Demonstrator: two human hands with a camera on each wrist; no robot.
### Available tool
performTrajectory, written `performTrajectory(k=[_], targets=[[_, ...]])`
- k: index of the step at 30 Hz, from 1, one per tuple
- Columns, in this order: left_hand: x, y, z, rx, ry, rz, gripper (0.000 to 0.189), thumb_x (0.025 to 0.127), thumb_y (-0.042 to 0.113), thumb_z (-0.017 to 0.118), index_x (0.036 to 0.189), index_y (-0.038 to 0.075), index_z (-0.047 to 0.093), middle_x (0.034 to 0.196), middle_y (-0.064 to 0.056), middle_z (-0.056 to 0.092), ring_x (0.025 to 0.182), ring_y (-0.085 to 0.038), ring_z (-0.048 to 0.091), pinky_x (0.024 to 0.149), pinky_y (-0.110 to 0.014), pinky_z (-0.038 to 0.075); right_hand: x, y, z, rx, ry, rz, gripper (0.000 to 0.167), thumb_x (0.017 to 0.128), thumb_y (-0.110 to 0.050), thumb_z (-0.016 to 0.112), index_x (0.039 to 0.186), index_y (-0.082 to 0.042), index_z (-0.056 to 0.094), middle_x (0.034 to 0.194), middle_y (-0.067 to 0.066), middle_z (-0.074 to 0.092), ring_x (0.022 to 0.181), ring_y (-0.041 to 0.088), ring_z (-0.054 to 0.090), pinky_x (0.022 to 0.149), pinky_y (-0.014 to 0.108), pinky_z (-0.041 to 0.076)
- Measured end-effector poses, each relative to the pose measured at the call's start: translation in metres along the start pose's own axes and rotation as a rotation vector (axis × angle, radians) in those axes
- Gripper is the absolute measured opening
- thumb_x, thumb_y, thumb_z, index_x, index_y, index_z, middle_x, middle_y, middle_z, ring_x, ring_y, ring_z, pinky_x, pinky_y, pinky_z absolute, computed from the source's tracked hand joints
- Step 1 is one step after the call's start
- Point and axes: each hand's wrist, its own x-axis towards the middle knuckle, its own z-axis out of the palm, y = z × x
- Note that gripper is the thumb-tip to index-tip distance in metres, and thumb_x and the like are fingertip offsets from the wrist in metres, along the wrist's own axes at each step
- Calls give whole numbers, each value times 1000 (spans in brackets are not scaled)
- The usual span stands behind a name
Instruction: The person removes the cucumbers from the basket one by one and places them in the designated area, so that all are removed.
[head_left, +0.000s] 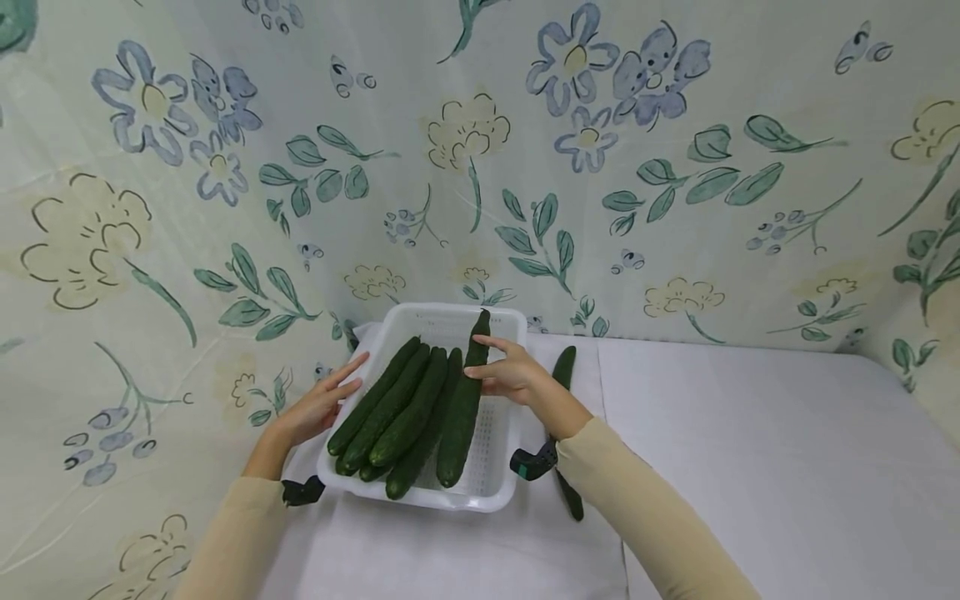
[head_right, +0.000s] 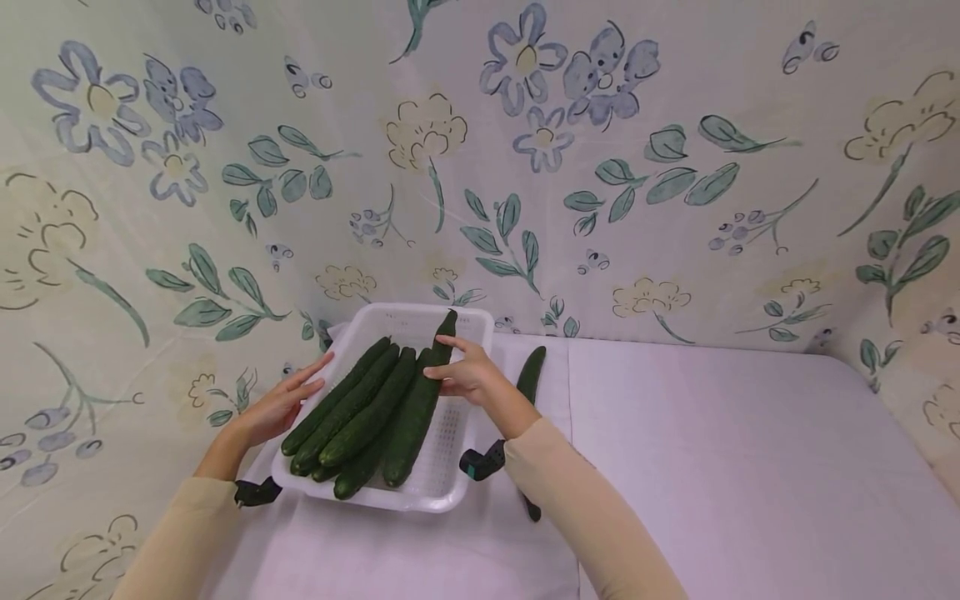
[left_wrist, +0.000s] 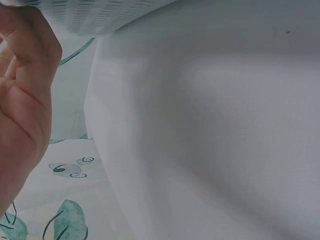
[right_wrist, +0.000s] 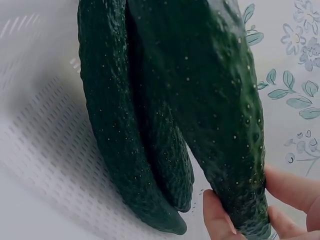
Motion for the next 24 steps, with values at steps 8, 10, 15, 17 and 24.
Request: performTrajectory(k=[8, 10, 15, 17, 24], targets=[[0, 0, 0, 12, 4, -5, 59, 109, 29, 41, 161, 30, 13, 153, -18, 31, 104, -16, 65, 78, -32, 56, -7, -2, -10, -11, -20, -43, 69, 93, 8, 64, 153, -16, 40, 128, 28, 52, 100, 30, 65, 94, 50, 49], [0, 0, 0, 14, 3, 2, 59, 109, 29, 41, 161, 30, 13, 153, -18, 32, 102, -16, 65, 77, -31, 56, -9, -3, -12, -18, -14, -52, 69, 92, 7, 65, 153, -17, 41, 116, 24, 58, 93, 26, 66, 90, 47, 51], [0, 1, 1, 16, 12, 6, 58, 109, 28, 41, 161, 29, 15, 153, -18, 32, 101, -15, 65, 78, -31, 56, -14, -6, -20, -41, 6, -66, 70, 92, 4, 68, 152, -20, 43, 108, 18, 57, 84, 20, 63, 84, 40, 54], [0, 1, 2, 22, 19, 3, 58, 109, 28, 42, 161, 29, 15, 153, -18, 33, 98, -14, 65, 76, -30, 55, -16, -7, -24, -42, 13, -74, 70, 92, 4, 68, 152, -20, 43, 107, 18, 56, 82, 20, 62, 83, 38, 54], [0, 1, 1, 65, 49, 14, 59, 108, 29, 45, 161, 27, 18, 140, -9, 47, 64, -11, 53, 58, -25, 45, -22, -7, -42, -37, 17, -95, 71, 92, 5, 67, 154, -18, 40, 108, 18, 55, 86, 19, 58, 80, 34, 53]])
